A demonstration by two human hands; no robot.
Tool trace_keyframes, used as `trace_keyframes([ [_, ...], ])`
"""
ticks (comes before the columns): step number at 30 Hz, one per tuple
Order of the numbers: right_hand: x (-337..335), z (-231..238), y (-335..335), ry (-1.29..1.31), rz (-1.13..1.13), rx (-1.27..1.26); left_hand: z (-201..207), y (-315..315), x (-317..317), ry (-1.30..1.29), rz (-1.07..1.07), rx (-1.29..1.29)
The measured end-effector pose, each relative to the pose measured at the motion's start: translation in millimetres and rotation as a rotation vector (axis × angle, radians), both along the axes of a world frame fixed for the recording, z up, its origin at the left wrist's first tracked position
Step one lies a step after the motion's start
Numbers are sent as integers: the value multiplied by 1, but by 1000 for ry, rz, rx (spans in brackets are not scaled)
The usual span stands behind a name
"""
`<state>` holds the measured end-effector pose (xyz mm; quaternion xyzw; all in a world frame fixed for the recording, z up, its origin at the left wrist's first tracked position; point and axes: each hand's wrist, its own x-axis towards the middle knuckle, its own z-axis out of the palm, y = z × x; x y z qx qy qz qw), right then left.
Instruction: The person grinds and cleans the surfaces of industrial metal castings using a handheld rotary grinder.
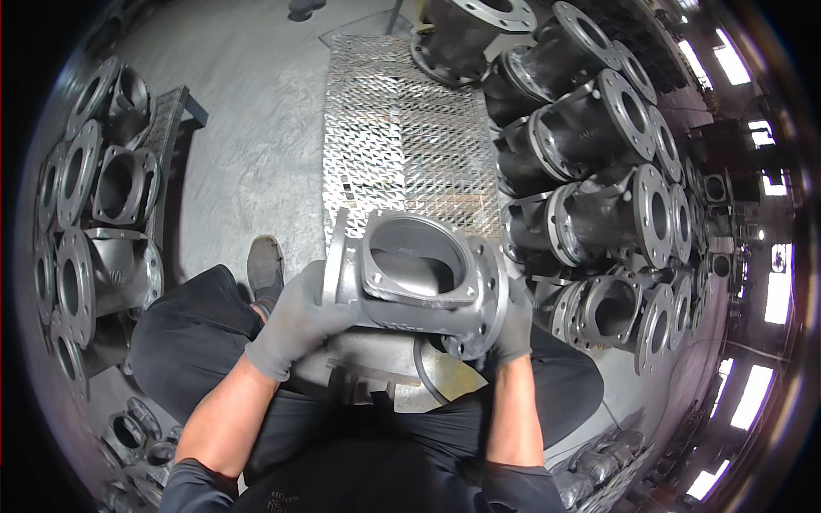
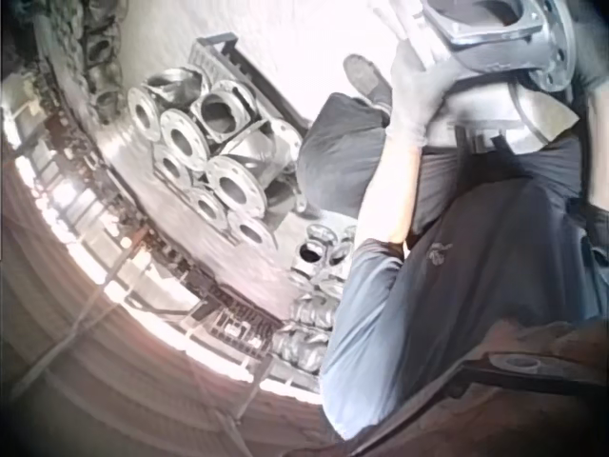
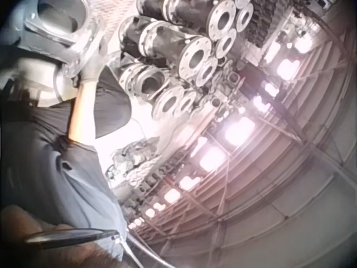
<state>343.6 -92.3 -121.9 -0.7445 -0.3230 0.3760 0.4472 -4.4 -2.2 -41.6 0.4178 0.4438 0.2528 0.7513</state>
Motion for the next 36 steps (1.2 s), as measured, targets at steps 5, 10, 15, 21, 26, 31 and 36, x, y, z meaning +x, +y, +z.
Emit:
trace_keyframes([
  [5, -14, -2, 28, 290, -31, -9, 49, 2, -3, 171, 27, -24],
  [10, -29, -39, 40, 37, 152, 24, 76, -12, -3, 126, 131, 255],
  [15, -15, -40, 50, 21, 60, -191, 84, -20, 1, 144, 185, 368],
  [21, -39, 67, 14, 47, -39, -6, 69, -22, -8, 151, 218, 384],
  [26, -63, 112, -13, -247, 273, 38, 61, -26, -2, 87, 235, 323],
  [31, -67, 92, 1, -666, 538, 10, 59, -33, 6, 18, 291, 406],
  [36, -68, 96, 38, -803, 631, -132, 67, -38, 13, -10, 276, 379],
])
